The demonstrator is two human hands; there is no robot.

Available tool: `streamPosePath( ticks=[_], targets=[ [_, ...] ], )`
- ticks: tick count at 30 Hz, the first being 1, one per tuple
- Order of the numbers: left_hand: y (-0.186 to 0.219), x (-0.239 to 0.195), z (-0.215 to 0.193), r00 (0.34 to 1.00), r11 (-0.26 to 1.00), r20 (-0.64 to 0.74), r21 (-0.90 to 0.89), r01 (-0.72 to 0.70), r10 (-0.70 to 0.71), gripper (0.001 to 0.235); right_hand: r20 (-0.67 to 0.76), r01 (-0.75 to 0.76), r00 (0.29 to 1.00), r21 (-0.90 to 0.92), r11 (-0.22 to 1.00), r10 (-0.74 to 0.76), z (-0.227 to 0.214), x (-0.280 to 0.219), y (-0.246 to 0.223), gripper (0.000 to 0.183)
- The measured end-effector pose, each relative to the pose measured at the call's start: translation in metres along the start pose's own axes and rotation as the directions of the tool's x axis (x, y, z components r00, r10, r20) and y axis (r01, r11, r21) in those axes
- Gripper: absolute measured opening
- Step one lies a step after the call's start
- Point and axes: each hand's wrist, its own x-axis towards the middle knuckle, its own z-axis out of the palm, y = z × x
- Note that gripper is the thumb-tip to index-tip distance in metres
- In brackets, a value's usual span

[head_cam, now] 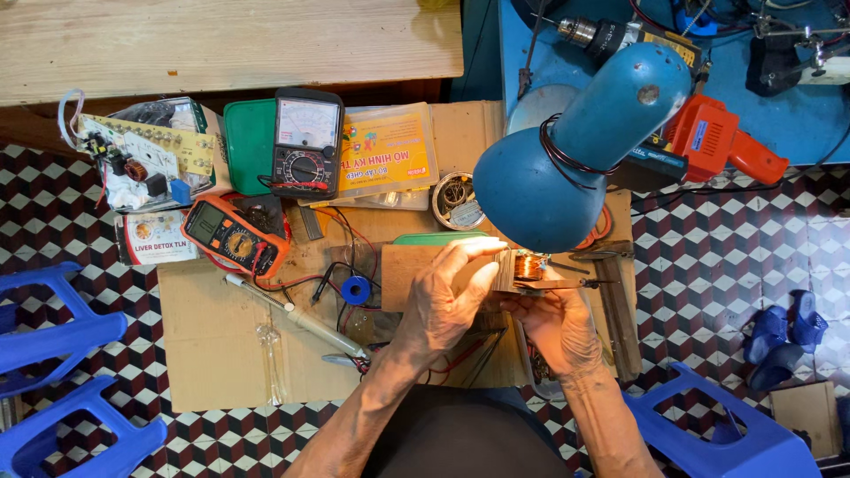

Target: The person holds a small copper-wound coil and uses a green-handled screwdriver to adjust or strip wires on the component. They repeatedly reposition the coil and manipulate the wires with the screwdriver and their fingers under a blue desk lamp.

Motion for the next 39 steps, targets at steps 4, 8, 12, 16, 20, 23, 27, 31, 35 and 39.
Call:
streamPosePath(
  ticks=[4, 8, 12, 16, 20, 23, 27, 31, 35, 39],
  targets=[
    [0.007, 0.007, 0.010, 0.998, 0.998, 0.046, -0.050, 0.037, -0.034, 0.022, 0.045, 0.048, 0.998, -0.048, 0.998, -0.046, -0.001, -0.005, -0.002, 0.050],
    [0.009, 0.008, 0.013, 0.995, 0.993, 0.063, -0.085, 0.082, -0.077, 0.020, 0.034, 0.079, 0.997, -0.099, 0.992, -0.076, 0.012, -0.009, -0.008, 0.049],
    [0.004, 0.007, 0.016, 0.988, 0.972, 0.098, -0.192, 0.137, -0.120, 0.017, 0.006, 0.108, 0.994, -0.259, 0.960, -0.110, 0.033, -0.015, -0.019, 0.046],
    [-0.007, 0.001, 0.018, 0.952, 0.889, 0.158, -0.344, 0.302, -0.262, 0.019, -0.030, 0.119, 0.990, -0.340, 0.933, -0.137, 0.055, -0.019, -0.026, 0.045],
    [-0.026, -0.003, 0.024, 0.896, 0.639, 0.247, -0.633, 0.437, -0.369, 0.024, -0.119, 0.117, 0.974, -0.457, 0.882, -0.191, 0.065, -0.020, -0.026, 0.040],
    [-0.039, -0.003, 0.023, 0.862, 0.610, 0.251, -0.620, 0.493, -0.441, 0.026, -0.164, 0.115, 0.955, -0.561, 0.820, -0.246, 0.066, -0.020, -0.023, 0.036],
    [-0.047, -0.005, 0.019, 0.794, 0.549, 0.292, -0.595, 0.587, -0.533, 0.030, -0.214, 0.068, 0.946, -0.604, 0.794, -0.243, 0.065, -0.018, -0.020, 0.035],
    [-0.047, -0.005, 0.016, 0.759, 0.547, 0.305, -0.548, 0.633, -0.575, 0.031, -0.239, 0.050, 0.934, -0.647, 0.761, -0.264, 0.065, -0.018, -0.017, 0.036],
    [-0.045, -0.004, 0.014, 0.762, 0.529, 0.316, -0.570, 0.629, -0.565, 0.030, -0.253, 0.030, 0.930, -0.668, 0.744, -0.265, 0.067, -0.018, -0.016, 0.036],
    [-0.043, -0.004, 0.014, 0.767, 0.484, 0.338, -0.619, 0.618, -0.546, 0.030, -0.258, 0.028, 0.927, -0.677, 0.736, -0.272, 0.070, -0.017, -0.018, 0.036]
  ],
)
